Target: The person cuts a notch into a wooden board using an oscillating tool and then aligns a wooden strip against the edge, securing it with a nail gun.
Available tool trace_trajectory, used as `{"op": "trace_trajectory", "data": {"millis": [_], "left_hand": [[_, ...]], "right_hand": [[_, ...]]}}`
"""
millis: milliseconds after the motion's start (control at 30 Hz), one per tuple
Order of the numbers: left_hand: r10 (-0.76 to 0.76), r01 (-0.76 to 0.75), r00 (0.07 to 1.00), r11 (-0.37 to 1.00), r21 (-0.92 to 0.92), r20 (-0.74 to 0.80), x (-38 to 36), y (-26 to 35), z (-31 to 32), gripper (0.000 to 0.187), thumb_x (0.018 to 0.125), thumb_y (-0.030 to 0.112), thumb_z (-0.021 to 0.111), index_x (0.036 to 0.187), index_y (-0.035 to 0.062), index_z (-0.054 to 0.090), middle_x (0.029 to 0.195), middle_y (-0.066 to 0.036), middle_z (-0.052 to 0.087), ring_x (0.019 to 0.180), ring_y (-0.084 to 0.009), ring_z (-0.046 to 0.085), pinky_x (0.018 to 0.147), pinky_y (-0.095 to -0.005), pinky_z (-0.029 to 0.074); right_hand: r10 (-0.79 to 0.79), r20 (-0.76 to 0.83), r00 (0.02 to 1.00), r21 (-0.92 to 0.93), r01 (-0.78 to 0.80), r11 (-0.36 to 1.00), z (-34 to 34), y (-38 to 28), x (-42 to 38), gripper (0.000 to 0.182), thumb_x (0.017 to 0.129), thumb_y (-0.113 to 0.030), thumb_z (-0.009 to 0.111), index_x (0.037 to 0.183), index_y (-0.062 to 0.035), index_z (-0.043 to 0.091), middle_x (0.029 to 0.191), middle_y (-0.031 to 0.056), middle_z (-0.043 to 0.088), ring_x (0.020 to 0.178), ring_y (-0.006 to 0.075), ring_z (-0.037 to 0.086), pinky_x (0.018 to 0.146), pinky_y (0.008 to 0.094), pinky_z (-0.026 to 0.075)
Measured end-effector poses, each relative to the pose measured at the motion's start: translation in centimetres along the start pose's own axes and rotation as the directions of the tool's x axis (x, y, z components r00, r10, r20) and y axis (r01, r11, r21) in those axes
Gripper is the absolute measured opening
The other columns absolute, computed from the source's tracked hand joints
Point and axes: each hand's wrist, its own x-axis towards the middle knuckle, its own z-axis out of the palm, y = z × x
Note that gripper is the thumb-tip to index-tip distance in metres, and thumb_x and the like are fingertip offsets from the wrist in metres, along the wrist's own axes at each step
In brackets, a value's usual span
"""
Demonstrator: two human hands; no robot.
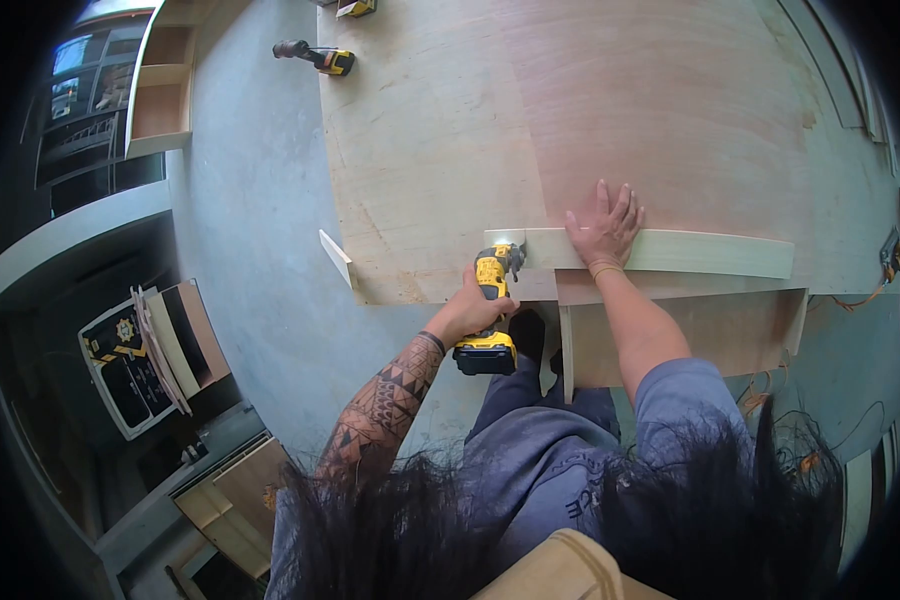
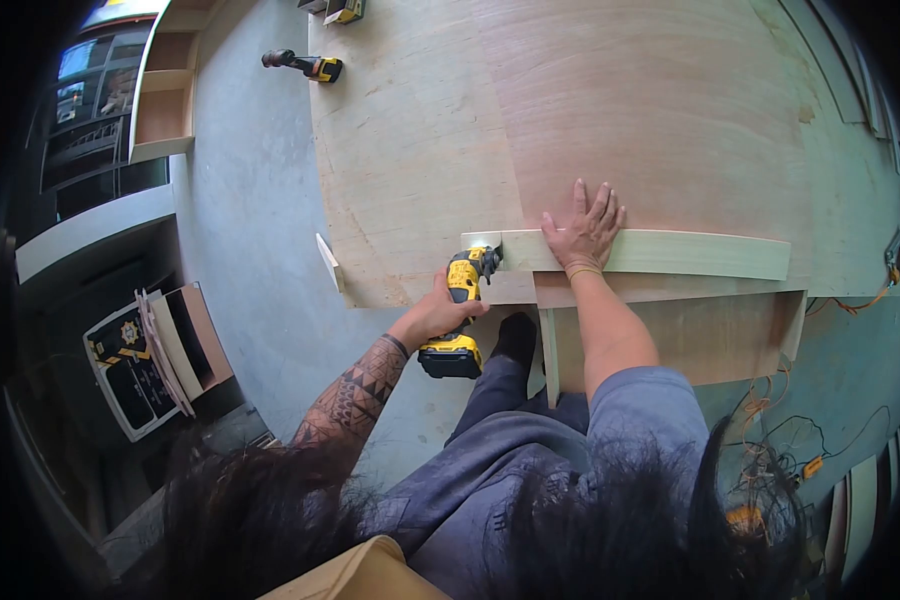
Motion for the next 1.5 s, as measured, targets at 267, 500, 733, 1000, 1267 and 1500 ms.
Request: {"op": "trace_trajectory", "data": {"millis": [267,500,733,1000,1267,1500], "left_hand": [[-0.034,0.042,0.997,0.993,-0.107,0.075,-4.4,-0.5,-0.3,0.117,0.086,0.036,0.083,0.164,-0.0024,0.004,0.118,-0.025,0.069,0.099,-0.0314,0.072,0.088,-0.0396,0.059],[-0.063,0.068,0.993,0.997,-0.045,0.095,-5.6,-2.0,1.0,0.12,0.086,0.035,0.083,0.165,-0.0025,0.001,0.12,-0.027,0.069,0.097,-0.0303,0.073,0.085,-0.038,0.059],[0.012,-0.008,0.999,0.994,-0.109,0.038,-4.1,-4.0,2.3,0.122,0.087,0.028,0.084,0.166,-0.0007,-0.005,0.097,-0.013,0.069,0.064,-0.0166,0.067,0.057,-0.0326,0.057],[-0.08,0.086,0.994,0.994,-0.068,0.079,-3.8,-3.5,2.2,0.124,0.083,0.04,0.084,0.165,-0.0037,0.003,0.132,-0.031,0.064,0.113,-0.0356,0.07,0.097,-0.04,0.056],[-0.034,0.037,0.998,0.998,-0.059,0.06,-3.6,-3.5,1.9,0.125,0.082,0.04,0.085,0.165,-0.0029,0.003,0.132,-0.031,0.064,0.114,-0.036,0.07,0.098,-0.0403,0.056],[-0.027,0.029,0.998,0.999,-0.023,0.063,-3.5,-2.3,0.9,0.125,0.083,0.039,0.084,0.164,-0.0052,0.0,0.127,-0.03,0.066,0.111,-0.0369,0.071,0.098,-0.0407,0.056]], "right_hand": [[0.01,0.017,1.0,0.018,-0.01,1.0,0.2,0.0,-0.5,0.094,0.083,-0.063,0.07,0.162,-0.0222,0.04,0.165,0.0246,0.029,0.154,0.0415,0.027,0.129,0.0597,0.012],[0.021,0.046,0.999,0.009,-0.021,1.0,0.2,-0.3,-0.8,0.094,0.083,-0.063,0.069,0.162,-0.0224,0.041,0.166,0.0245,0.028,0.155,0.0419,0.026,0.13,0.059,0.012],[0.01,0.03,1.0,0.014,-0.01,1.0,0.4,-0.2,-0.7,0.093,0.083,-0.064,0.069,0.162,-0.022,0.042,0.165,0.0244,0.029,0.155,0.0419,0.026,0.129,0.0593,0.012],[-0.001,0.024,1.0,-0.013,0.001,1.0,0.3,-0.2,-0.7,0.093,0.084,-0.064,0.068,0.162,-0.0209,0.042,0.165,0.0248,0.029,0.155,0.042,0.025,0.129,0.0589,0.013],[-0.005,0.032,0.999,-0.029,0.006,1.0,0.3,-0.1,-0.6,0.093,0.085,-0.065,0.067,0.163,-0.0208,0.04,0.165,0.0251,0.028,0.155,0.0422,0.025,0.129,0.0585,0.013],[-0.022,0.005,1.0,-0.027,0.022,0.999,0.2,-0.1,-0.7,0.094,0.085,-0.065,0.067,0.163,-0.0207,0.04,0.165,0.0243,0.028,0.155,0.0418,0.024,0.129,0.0586,0.012]]}}
